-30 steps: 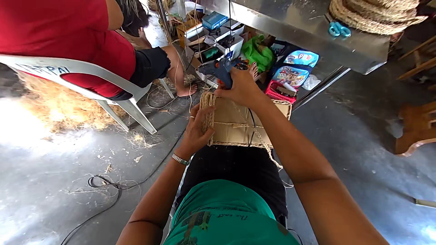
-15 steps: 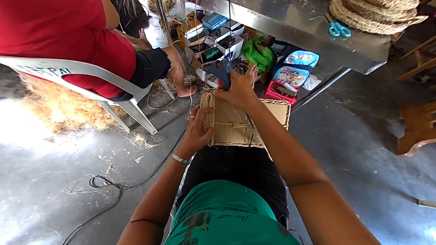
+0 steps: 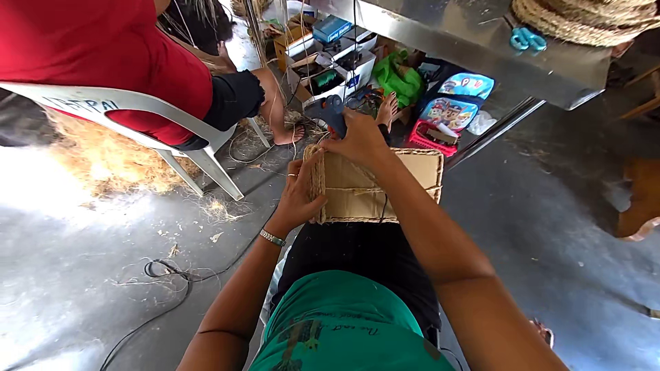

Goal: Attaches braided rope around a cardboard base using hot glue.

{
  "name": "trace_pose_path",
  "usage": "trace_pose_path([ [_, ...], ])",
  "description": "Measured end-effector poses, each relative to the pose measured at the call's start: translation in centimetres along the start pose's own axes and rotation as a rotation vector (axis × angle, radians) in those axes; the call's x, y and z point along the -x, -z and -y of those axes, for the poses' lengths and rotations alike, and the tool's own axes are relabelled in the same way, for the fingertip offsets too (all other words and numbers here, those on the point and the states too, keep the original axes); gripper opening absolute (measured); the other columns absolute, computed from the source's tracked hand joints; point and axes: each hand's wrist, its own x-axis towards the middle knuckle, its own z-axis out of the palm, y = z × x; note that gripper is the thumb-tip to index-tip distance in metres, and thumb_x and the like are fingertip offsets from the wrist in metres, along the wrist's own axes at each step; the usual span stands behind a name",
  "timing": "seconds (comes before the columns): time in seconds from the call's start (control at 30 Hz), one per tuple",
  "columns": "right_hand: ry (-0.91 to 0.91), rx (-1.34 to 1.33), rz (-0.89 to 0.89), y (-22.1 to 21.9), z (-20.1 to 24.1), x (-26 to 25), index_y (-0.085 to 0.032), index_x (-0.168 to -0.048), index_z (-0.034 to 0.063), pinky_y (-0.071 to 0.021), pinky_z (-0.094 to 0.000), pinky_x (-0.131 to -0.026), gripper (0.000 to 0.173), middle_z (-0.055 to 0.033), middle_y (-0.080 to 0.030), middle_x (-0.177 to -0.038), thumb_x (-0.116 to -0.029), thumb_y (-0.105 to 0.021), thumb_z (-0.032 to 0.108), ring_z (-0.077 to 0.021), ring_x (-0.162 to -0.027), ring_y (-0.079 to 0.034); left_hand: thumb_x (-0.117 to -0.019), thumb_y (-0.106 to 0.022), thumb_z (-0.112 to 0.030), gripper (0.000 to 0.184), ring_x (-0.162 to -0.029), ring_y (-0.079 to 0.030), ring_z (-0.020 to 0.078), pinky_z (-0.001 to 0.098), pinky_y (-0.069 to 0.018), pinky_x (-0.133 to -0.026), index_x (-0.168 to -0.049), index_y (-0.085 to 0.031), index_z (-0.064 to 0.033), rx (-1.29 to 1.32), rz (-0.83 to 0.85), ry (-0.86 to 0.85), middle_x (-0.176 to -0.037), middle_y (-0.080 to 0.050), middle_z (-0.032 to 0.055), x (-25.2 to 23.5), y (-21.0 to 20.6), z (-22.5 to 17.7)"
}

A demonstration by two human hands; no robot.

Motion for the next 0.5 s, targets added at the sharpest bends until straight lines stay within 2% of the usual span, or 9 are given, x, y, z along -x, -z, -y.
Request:
trace_pose_path([
  [0.1, -0.033, -0.070, 0.000, -0.2, -0.8, -0.1, -0.063, -0.122, -0.0019, -0.0547, -0.0511, -0.090, 0.058, -0.0176, -0.071, -0.105, -0.0828, -0.086, 0.034, -0.0295, -0.097, -0.069, -0.0803, -0.068, -0.039, 0.093, -0.134, -0.043, 0.0278, 0.0480, -0.0491, -0.100, -0.163, -0.027, -0.0329, 0.033, 0.020, -0.015, -0.154, -0.033, 0.0137, 0.2, 0.1, 0.1],
  [0.23, -0.064, -0.192, 0.025, 0.0, -2.0, 0.2, -0.065, -0.118, 0.0012, -0.0549, -0.0486, -0.091, 0.057, -0.0131, -0.071, -0.103, -0.0802, -0.088, 0.036, -0.0239, -0.094, -0.069, -0.0871, -0.070, -0.032, 0.082, -0.145, -0.036, 0.0254, 0.0453, -0.0454, -0.110, -0.161, -0.034, -0.0286, 0.151, 0.054, -0.045, -0.162, -0.029, 0.0106, 1.2, 0.5, 0.3],
  [0.3, -0.055, -0.208, 0.021, 0.0, -2.1, 0.5, -0.065, -0.116, 0.0012, -0.0546, -0.0482, -0.089, 0.055, -0.0125, -0.070, -0.100, -0.0800, -0.088, 0.036, -0.0233, -0.092, -0.068, -0.0910, -0.070, -0.030, 0.074, -0.146, -0.038, 0.0255, 0.0437, -0.0500, -0.109, -0.158, -0.039, -0.0242, 0.215, 0.047, -0.056, -0.164, -0.028, 0.0107, 1.9, 0.4, 0.5],
  [0.37, -0.043, -0.210, 0.007, -0.2, -2.2, 0.7, -0.065, -0.114, 0.0017, -0.0551, -0.0464, -0.086, 0.055, -0.0113, -0.070, -0.098, -0.0795, -0.088, 0.037, -0.0215, -0.089, -0.068, -0.0930, -0.068, -0.026, 0.066, -0.146, -0.039, 0.0265, 0.0432, -0.0507, -0.109, -0.155, -0.044, -0.0193, 0.209, 0.005, -0.076, -0.164, -0.028, 0.0130, 2.6, -0.1, 0.6],
  [0.43, -0.028, -0.207, -0.001, -0.4, -2.2, 0.9, -0.064, -0.116, 0.0009, -0.0557, -0.0449, -0.087, 0.058, -0.0113, -0.070, -0.099, -0.0794, -0.088, 0.039, -0.0207, -0.090, -0.068, -0.0968, -0.064, -0.025, 0.065, -0.149, -0.036, 0.0269, 0.0439, -0.0453, -0.114, -0.156, -0.040, -0.0150, 0.161, -0.035, -0.089, -0.165, -0.028, 0.0148, 3.3, -0.7, 0.5],
  [0.5, -0.037, -0.205, -0.007, -0.4, -1.8, 1.3, -0.064, -0.118, 0.0008, -0.0562, -0.0439, -0.087, 0.059, -0.0111, -0.070, -0.099, -0.0797, -0.088, 0.038, -0.0200, -0.089, -0.069, -0.1010, -0.058, -0.029, 0.073, -0.151, -0.034, 0.0249, 0.0430, -0.0387, -0.120, -0.162, -0.024, -0.0084, 0.136, -0.059, -0.089, -0.167, -0.025, 0.0152, 3.8, -1.2, 0.0],
])
